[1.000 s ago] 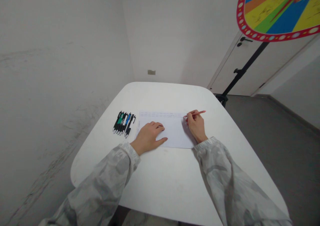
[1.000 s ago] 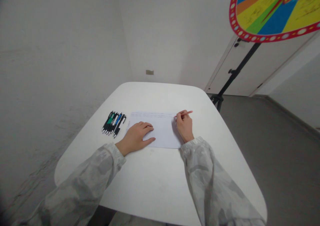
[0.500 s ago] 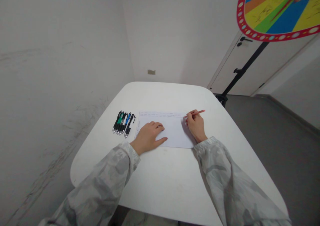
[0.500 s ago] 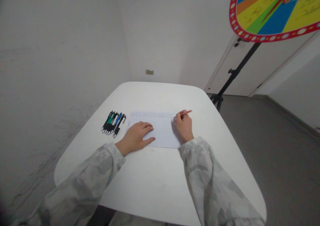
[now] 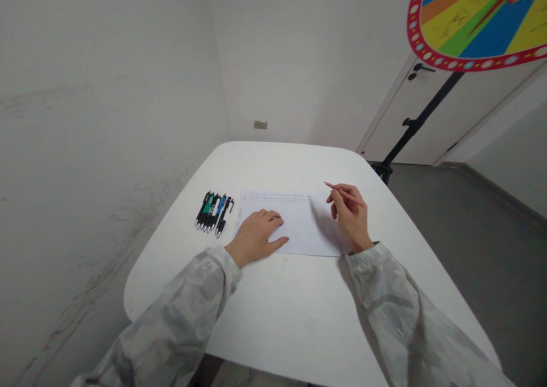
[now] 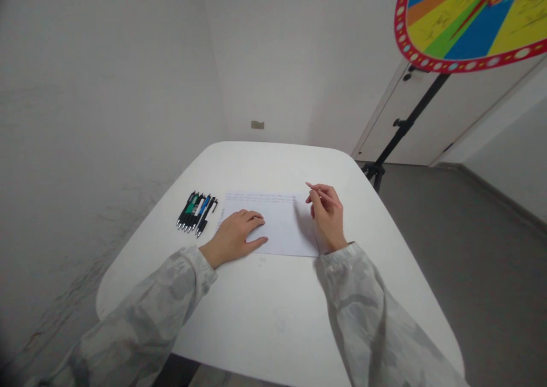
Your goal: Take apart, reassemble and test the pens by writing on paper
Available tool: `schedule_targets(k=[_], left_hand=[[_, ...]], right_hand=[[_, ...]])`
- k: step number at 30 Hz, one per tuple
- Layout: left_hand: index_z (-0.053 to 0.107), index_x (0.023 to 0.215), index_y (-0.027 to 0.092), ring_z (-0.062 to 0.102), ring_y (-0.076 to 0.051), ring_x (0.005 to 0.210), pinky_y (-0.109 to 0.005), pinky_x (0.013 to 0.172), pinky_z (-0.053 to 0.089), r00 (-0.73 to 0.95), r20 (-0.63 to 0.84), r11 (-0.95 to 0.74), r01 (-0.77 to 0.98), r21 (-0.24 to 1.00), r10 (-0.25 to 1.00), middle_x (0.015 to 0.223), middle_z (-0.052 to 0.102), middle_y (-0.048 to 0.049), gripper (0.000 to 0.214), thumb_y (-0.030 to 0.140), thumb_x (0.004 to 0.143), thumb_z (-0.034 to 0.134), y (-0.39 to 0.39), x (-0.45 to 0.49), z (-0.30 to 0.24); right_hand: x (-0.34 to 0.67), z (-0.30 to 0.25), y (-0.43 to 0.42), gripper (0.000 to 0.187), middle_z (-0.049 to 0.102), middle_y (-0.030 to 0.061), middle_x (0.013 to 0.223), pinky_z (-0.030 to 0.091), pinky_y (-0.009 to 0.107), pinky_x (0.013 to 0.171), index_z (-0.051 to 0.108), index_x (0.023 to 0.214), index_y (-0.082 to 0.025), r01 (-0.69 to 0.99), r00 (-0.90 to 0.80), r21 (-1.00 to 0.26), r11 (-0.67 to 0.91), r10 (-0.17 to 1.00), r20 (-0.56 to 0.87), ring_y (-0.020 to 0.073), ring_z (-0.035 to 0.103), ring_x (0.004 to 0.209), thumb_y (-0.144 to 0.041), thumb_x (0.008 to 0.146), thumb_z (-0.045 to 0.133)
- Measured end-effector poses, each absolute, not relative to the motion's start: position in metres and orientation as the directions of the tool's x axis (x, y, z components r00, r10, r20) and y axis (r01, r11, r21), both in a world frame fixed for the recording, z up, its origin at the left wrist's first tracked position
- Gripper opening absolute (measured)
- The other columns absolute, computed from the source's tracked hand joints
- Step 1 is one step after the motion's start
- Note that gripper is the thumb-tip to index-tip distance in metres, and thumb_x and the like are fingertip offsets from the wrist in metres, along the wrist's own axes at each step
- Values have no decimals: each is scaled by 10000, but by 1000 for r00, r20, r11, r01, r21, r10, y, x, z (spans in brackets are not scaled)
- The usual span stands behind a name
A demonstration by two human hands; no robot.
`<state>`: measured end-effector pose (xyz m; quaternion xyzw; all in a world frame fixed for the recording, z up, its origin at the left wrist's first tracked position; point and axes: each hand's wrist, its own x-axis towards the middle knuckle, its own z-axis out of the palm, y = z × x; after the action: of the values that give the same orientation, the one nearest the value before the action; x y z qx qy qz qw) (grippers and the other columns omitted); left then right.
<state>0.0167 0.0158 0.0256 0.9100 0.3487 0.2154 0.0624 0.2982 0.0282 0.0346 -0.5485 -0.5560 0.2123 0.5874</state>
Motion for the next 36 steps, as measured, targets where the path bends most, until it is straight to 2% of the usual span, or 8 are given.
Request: schedule_targets(k=[3, 7, 12, 18, 25, 28, 31, 36], left_hand=[[693, 1264, 211, 658, -305, 1171, -496, 1014, 554, 663, 351, -750, 606, 266, 661, 1336, 717, -107, 358, 475, 1024, 714, 16, 17, 25], [693, 1271, 219, 662, -305, 1173, -497, 1014, 553, 662, 346, -747, 609, 268, 664, 1337, 715, -110, 351, 473, 1029, 704, 18, 16, 25], [693, 1264, 201, 662, -308, 1166, -502, 1021, 556, 664, 342, -746, 614, 258, 665, 1340, 718, -110, 359, 466, 1023, 716, 19, 14, 24], [696, 1264, 201, 664, -299, 1173, -488, 1030, 553, 664, 343, -747, 612, 261, 664, 1341, 719, -110, 352, 462, 1028, 709, 19, 13, 22], [700, 1266, 201, 660, -294, 1178, -478, 1029, 549, 662, 341, -744, 613, 267, 668, 1345, 721, -106, 364, 472, 1023, 716, 19, 14, 24], [702, 1263, 199, 660, -295, 1177, -477, 1030, 549, 660, 343, -743, 614, 267, 669, 1340, 722, -106, 366, 472, 1020, 721, 18, 15, 25], [702, 1265, 197, 660, -295, 1178, -476, 1033, 547, 659, 348, -745, 610, 270, 666, 1340, 720, -109, 369, 475, 1023, 715, 18, 15, 25], [704, 1267, 205, 661, -297, 1178, -478, 1039, 543, 661, 349, -747, 606, 273, 664, 1336, 716, -118, 362, 482, 1034, 691, 19, 14, 25]], right_hand=[[311, 38, 8, 511, 753, 142, 1288, 553, 361, 632, 605, 1392, -267, 284, 186, -897, 340, 898, 399, 215, 679, 775, -556, 973, 645], [330, 32, -9, 566, 706, 155, 1442, 582, 466, 895, 580, 1506, -292, 337, 23, -875, 348, 926, 377, 286, 723, 1037, -607, 1048, 471], [341, 30, -13, 562, 711, 158, 1448, 554, 495, 957, 603, 1505, -294, 381, 21, -860, 339, 927, 375, 313, 713, 1105, -607, 1088, 395], [363, 23, -7, 610, 681, 121, 1452, 531, 505, 1052, 554, 1524, -315, 358, -4, -875, 327, 937, 349, 318, 672, 1216, -604, 990, 608], [383, 3, 2, 351, 725, 67, 1017, 562, 516, 936, 702, 1181, -299, 579, 237, -798, 170, 901, 363, 283, 674, 912, -569, 1025, 541], [386, -2, 6, 315, 765, 107, 1028, 541, 549, 979, 728, 1051, -262, 680, 192, -711, 182, 891, 411, 319, 698, 969, -480, 1021, 502], [388, -1, 9, 363, 785, 143, 1093, 533, 503, 948, 754, 1120, -216, 783, 117, -603, 154, 915, 385, 333, 707, 1013, -425, 1001, 483], [382, 3, 7, 539, 702, 69, 804, 453, 363, 677, 700, 1382, -192, 844, 116, -532, 68, 945, 305, 254, 627, 713, -544, 1043, 473]])
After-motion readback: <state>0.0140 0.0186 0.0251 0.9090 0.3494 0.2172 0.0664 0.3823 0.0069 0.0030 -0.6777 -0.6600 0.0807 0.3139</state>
